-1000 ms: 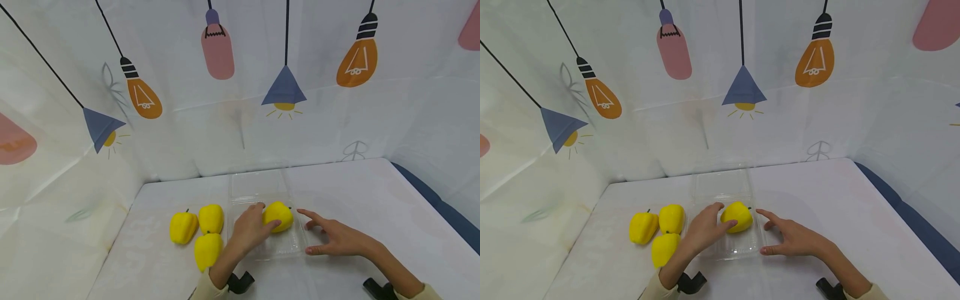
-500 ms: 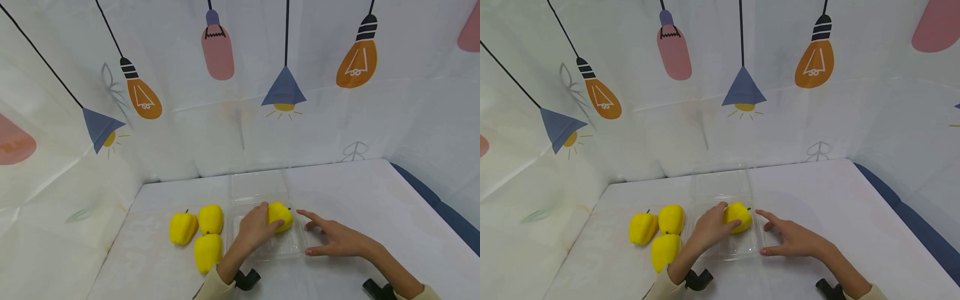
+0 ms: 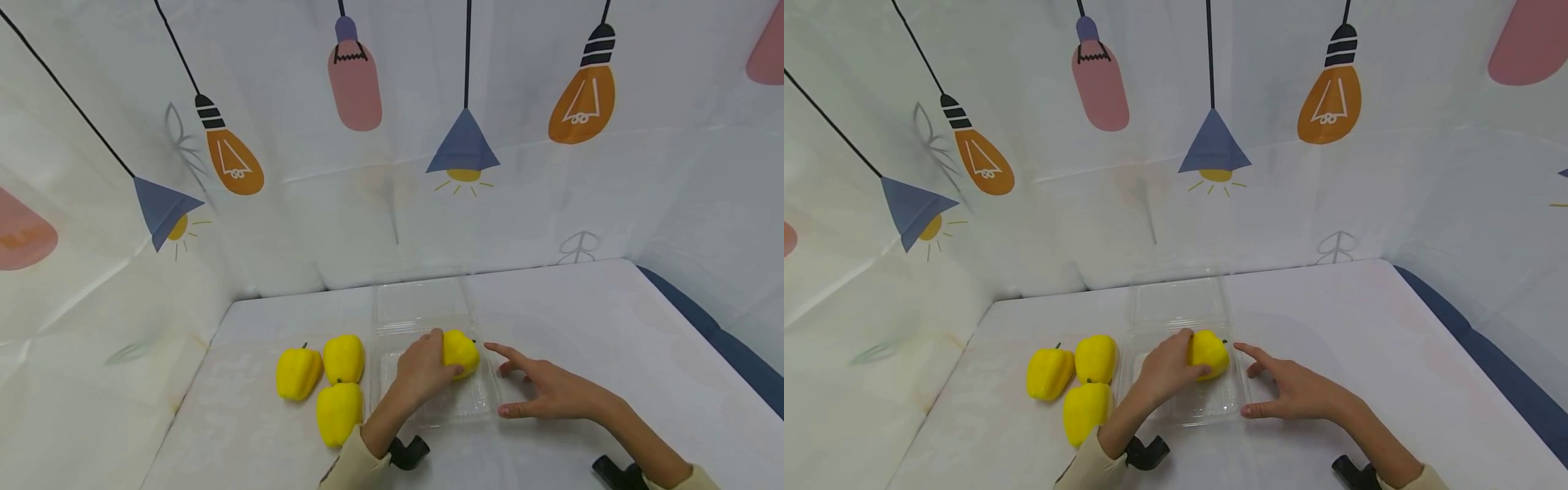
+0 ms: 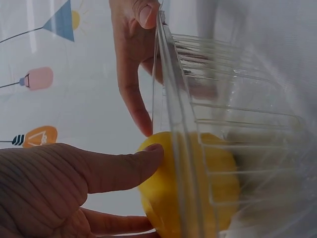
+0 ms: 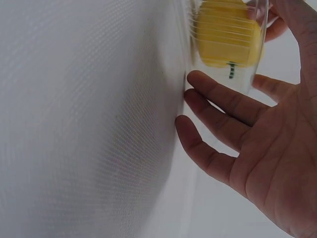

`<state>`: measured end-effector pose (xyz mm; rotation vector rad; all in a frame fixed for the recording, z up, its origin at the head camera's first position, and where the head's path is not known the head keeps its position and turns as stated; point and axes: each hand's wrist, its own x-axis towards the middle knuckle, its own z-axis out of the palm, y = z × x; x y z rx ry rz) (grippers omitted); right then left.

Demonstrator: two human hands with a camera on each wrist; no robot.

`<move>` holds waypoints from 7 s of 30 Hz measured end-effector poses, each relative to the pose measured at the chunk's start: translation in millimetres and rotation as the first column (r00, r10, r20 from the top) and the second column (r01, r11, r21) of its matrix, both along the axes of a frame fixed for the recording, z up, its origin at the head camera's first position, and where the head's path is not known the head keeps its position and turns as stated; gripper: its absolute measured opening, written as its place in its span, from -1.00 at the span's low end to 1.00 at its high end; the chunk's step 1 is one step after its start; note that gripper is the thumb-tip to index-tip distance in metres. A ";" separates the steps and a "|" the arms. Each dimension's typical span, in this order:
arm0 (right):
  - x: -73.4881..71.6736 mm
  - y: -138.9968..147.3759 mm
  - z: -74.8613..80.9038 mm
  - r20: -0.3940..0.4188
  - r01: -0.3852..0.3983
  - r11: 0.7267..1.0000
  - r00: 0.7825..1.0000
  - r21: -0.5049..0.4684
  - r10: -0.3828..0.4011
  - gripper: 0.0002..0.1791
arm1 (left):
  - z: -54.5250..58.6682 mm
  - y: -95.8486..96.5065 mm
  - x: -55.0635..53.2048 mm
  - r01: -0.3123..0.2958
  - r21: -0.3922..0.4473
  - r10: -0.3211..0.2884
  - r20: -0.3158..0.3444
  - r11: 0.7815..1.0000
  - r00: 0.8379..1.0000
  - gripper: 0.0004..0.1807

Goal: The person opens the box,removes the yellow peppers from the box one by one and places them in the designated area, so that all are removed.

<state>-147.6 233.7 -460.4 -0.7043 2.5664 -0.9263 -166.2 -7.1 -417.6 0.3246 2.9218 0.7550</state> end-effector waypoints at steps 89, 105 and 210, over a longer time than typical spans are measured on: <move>1.9 -2.2 2.0 0.000 0.002 1.000 1.000 0.011 -0.002 0.08 | 26.0 -90.1 40.5 -0.162 0.245 0.163 0.016 0.956 0.986 -0.19; 2.6 -3.8 4.5 -0.021 -0.006 1.000 1.000 0.004 0.006 0.08 | 29.1 -111.6 49.0 -0.196 0.271 0.213 -0.037 0.943 0.976 -0.18; 1.3 -1.8 2.4 -0.003 0.001 1.000 1.000 -0.002 -0.001 0.08 | 36.4 -237.3 82.1 -0.373 -0.149 0.401 0.264 0.916 0.877 0.05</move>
